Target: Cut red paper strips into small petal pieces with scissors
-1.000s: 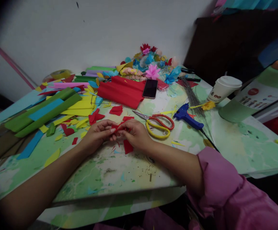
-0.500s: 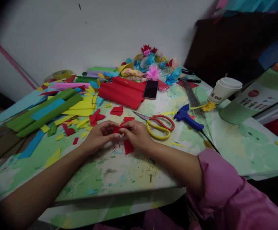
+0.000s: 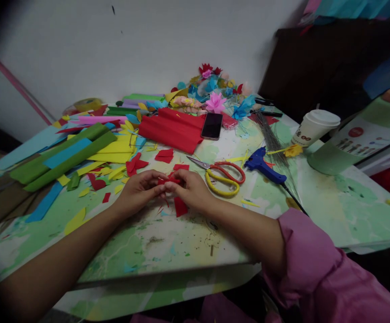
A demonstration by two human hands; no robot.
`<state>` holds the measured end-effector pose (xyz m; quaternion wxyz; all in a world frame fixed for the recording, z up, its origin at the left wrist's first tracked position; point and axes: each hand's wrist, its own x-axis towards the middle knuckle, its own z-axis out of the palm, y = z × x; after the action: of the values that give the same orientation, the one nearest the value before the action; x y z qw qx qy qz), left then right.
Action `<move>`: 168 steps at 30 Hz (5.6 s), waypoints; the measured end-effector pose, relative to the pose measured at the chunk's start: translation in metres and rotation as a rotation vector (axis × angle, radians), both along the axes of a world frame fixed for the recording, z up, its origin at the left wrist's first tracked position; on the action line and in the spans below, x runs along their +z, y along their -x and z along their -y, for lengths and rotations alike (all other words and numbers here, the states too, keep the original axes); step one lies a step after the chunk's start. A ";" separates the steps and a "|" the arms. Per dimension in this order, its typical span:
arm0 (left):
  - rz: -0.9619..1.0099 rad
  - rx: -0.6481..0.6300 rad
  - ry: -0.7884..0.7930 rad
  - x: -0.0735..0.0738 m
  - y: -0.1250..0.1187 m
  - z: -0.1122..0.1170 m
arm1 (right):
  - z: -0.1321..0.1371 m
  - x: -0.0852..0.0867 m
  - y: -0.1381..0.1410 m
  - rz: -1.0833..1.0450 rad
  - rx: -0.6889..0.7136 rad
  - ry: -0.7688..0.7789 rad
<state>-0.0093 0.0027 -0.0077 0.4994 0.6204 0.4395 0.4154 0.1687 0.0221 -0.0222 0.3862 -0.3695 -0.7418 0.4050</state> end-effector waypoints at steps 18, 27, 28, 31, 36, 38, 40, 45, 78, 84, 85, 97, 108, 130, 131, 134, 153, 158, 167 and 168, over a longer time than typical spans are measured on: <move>0.217 0.135 0.144 -0.001 -0.002 -0.006 | -0.013 -0.003 -0.007 -0.117 -0.197 -0.050; 0.255 0.045 0.193 -0.004 -0.011 -0.004 | -0.002 0.000 0.000 -0.117 -0.137 -0.170; 0.256 0.060 0.196 -0.003 -0.010 -0.004 | -0.002 0.000 0.000 -0.117 -0.145 -0.201; 0.257 0.115 0.191 -0.001 -0.009 -0.004 | -0.002 0.001 0.000 -0.109 -0.128 -0.288; 0.217 0.166 0.177 0.001 -0.009 -0.004 | 0.000 0.003 0.000 -0.124 -0.108 -0.317; 0.204 0.167 0.165 0.002 -0.010 -0.003 | 0.001 0.004 0.000 -0.136 -0.086 -0.306; 0.179 0.159 0.140 0.002 -0.010 -0.002 | 0.000 0.003 0.000 -0.147 -0.095 -0.248; 0.135 0.174 0.092 0.001 -0.009 -0.002 | -0.002 0.000 0.002 -0.191 -0.122 -0.064; 0.183 0.373 -0.062 -0.007 0.002 -0.015 | -0.024 0.044 -0.070 1.182 -0.271 -0.153; 0.196 0.400 -0.037 -0.003 0.003 -0.015 | -0.028 0.040 -0.072 1.006 -0.333 -0.150; 0.213 0.402 -0.028 -0.003 0.003 -0.016 | -0.030 0.040 -0.073 0.944 -0.363 -0.163; 0.365 0.403 0.005 -0.002 0.003 -0.015 | -0.014 0.022 -0.038 0.459 -0.158 -0.259; 0.349 0.377 -0.044 0.002 0.001 -0.011 | -0.001 0.033 -0.034 0.753 -0.135 -0.369; 0.394 0.375 0.009 0.000 0.001 -0.011 | 0.000 0.029 -0.033 0.680 0.000 -0.338; 0.393 0.375 0.007 0.000 0.001 -0.011 | -0.001 0.029 -0.034 0.675 0.005 -0.334; 0.396 0.383 0.005 0.000 0.001 -0.010 | -0.001 0.028 -0.034 0.666 0.007 -0.332; 0.461 0.358 0.040 -0.002 0.004 -0.012 | 0.000 0.026 -0.033 0.684 -0.014 -0.344; 0.441 0.369 0.031 -0.004 0.006 -0.012 | 0.000 0.025 -0.032 0.669 -0.009 -0.313; 0.392 0.389 0.027 0.000 0.009 -0.013 | 0.000 0.025 -0.032 0.648 0.003 -0.273; 0.391 0.394 0.028 0.000 0.009 -0.013 | 0.000 0.025 -0.032 0.642 0.004 -0.268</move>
<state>-0.0181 0.0157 -0.0074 0.4927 0.4239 0.4526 0.6105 0.2006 0.0219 0.0025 0.1774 -0.4227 -0.8728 0.1675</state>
